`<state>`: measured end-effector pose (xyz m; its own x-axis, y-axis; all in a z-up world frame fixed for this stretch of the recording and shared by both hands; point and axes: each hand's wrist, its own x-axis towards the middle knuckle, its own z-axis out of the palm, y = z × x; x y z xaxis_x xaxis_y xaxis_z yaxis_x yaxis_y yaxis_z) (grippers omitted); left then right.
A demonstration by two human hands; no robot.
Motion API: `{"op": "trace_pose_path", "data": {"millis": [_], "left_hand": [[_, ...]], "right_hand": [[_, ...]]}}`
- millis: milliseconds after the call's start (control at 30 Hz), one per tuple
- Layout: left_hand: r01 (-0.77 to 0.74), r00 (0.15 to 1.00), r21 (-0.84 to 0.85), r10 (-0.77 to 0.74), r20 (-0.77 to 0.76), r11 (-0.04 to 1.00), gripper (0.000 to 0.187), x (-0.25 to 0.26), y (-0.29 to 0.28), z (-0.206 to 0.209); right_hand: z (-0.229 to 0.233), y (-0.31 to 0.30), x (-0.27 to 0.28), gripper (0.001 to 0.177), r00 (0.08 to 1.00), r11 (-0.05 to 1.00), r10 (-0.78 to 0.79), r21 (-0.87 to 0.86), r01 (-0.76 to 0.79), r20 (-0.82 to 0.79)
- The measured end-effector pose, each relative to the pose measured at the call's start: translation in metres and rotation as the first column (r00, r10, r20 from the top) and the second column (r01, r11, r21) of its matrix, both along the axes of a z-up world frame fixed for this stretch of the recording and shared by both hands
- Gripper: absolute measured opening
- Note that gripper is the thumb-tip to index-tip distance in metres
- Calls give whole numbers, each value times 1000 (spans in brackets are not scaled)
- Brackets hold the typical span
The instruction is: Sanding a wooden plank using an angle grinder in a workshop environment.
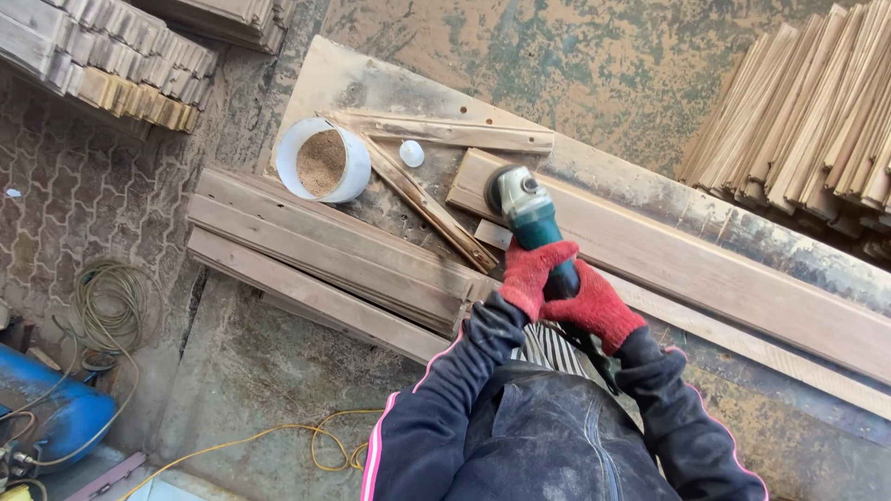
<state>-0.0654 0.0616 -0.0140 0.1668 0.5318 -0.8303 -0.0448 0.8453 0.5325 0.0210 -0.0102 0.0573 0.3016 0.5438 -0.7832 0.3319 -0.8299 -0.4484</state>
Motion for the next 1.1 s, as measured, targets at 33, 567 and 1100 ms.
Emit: {"op": "trace_pose_path", "data": {"millis": [33, 567, 1100], "left_hand": [[16, 1000, 25, -15, -18, 1000, 78, 3, 8, -4], [-113, 993, -73, 115, 30, 991, 74, -14, 21, -35], [-167, 986, -113, 165, -25, 979, 86, -25, 22, -26]], "right_hand": [[-6, 7, 2, 83, 1000, 1000, 1, 30, -2, 8], [-4, 24, -13, 79, 994, 993, 104, -57, -104, 13], [4, 25, -20, 87, 998, 998, 51, -20, -52, -48]]}}
